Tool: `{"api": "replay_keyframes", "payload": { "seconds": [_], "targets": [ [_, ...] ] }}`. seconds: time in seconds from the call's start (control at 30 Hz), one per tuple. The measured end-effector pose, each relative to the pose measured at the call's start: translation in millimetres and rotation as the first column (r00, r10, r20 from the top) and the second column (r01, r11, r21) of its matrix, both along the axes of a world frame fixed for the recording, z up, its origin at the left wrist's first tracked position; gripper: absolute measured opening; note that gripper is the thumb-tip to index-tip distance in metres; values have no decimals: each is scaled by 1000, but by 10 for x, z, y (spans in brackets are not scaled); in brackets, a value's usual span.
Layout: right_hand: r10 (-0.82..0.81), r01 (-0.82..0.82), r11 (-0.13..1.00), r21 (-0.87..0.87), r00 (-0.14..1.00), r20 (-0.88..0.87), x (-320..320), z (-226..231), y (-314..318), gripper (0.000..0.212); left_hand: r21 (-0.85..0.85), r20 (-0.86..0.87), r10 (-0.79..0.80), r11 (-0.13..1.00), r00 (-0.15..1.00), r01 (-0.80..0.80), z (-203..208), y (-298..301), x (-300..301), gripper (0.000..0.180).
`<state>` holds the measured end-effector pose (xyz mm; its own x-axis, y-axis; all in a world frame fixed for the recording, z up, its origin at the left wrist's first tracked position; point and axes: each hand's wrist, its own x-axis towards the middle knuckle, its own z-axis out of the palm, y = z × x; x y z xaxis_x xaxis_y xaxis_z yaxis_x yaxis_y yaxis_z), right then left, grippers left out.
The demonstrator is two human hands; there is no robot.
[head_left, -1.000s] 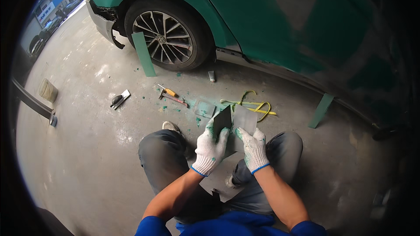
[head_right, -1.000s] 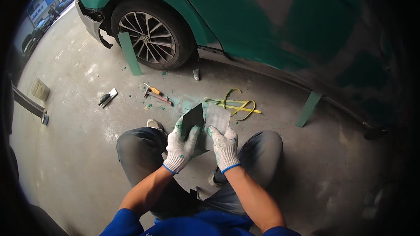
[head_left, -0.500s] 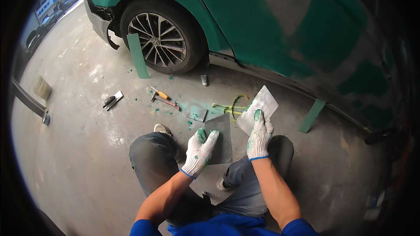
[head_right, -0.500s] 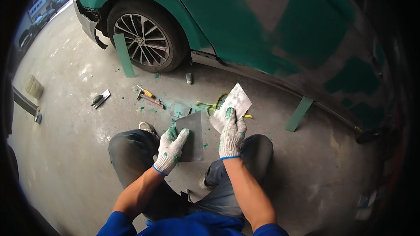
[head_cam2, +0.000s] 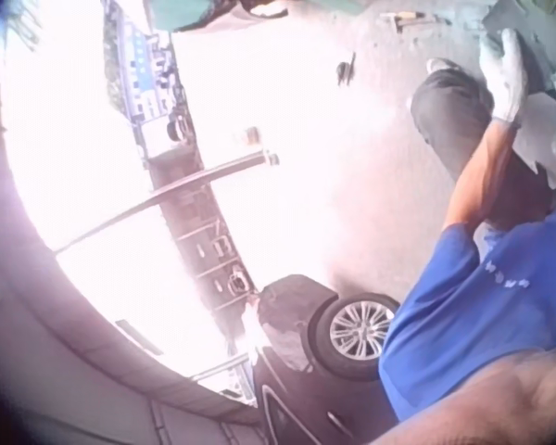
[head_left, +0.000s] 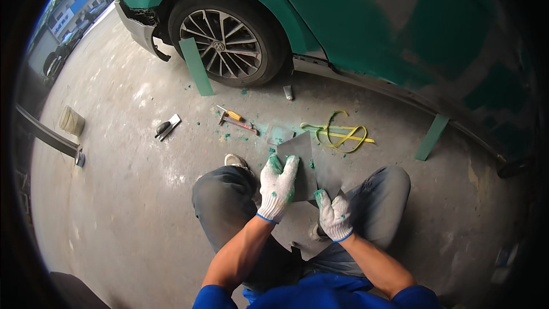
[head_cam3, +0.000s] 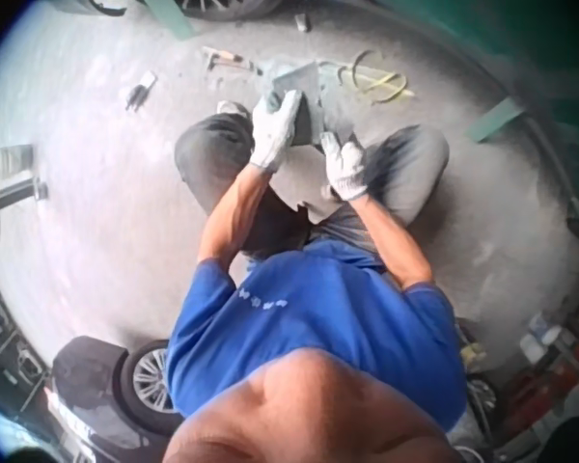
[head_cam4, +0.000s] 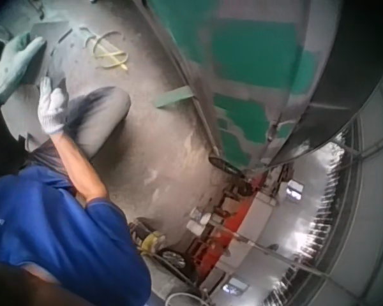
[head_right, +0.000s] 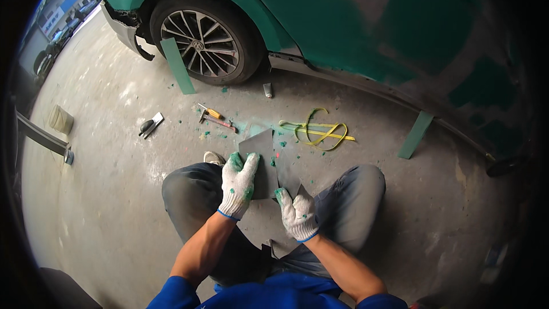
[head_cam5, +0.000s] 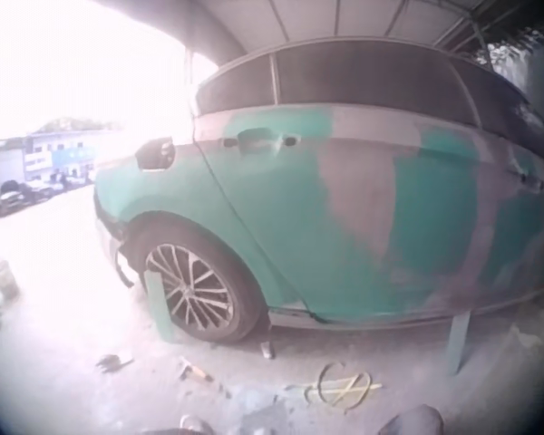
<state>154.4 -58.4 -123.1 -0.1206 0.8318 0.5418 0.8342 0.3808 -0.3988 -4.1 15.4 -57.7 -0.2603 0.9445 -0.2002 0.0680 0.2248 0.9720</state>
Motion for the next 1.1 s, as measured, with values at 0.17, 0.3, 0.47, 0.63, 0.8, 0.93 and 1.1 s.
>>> {"api": "replay_keyframes", "payload": {
  "seconds": [0.17, 0.3, 0.47, 0.63, 0.8, 0.93, 1.1],
  "targets": [
    [94, -221, 915, -338, 930, -355, 75, 310, -34, 20, 84, 154, 67, 993, 986, -81, -56, 129, -93, 28],
    [-764, -629, 480, -612, 44, -644, 104, 292, 28, 39, 69, 238, 134, 986, 962, -154, -8, 221, -231, 30],
    [-909, -875, 180, 449, -322, -263, 30, 76, -59, 76, 18, 137, 60, 998, 989, -63, -149, 249, -136, 28],
    [-864, -998, 46, -51, -14, -503, -34, 519, 279, 74, -42, -202, -227, 974, 953, 223, -83, 26, -1, 31],
    [-189, -825, 310, -473, 434, -881, 7, -282, 176, 53, -35, -324, -334, 939, 885, 341, 164, -182, 182, 32],
    [122, -703, 182, -688, 710, -693, -50, 46, 307, 49, -47, -316, -405, 910, 858, 413, 198, -180, 159, 30],
    [41, -775, 284, -565, 598, -800, -91, 15, 396, 32, 19, -169, -212, 976, 963, 218, 19, 83, 69, 27]
  ]
}}
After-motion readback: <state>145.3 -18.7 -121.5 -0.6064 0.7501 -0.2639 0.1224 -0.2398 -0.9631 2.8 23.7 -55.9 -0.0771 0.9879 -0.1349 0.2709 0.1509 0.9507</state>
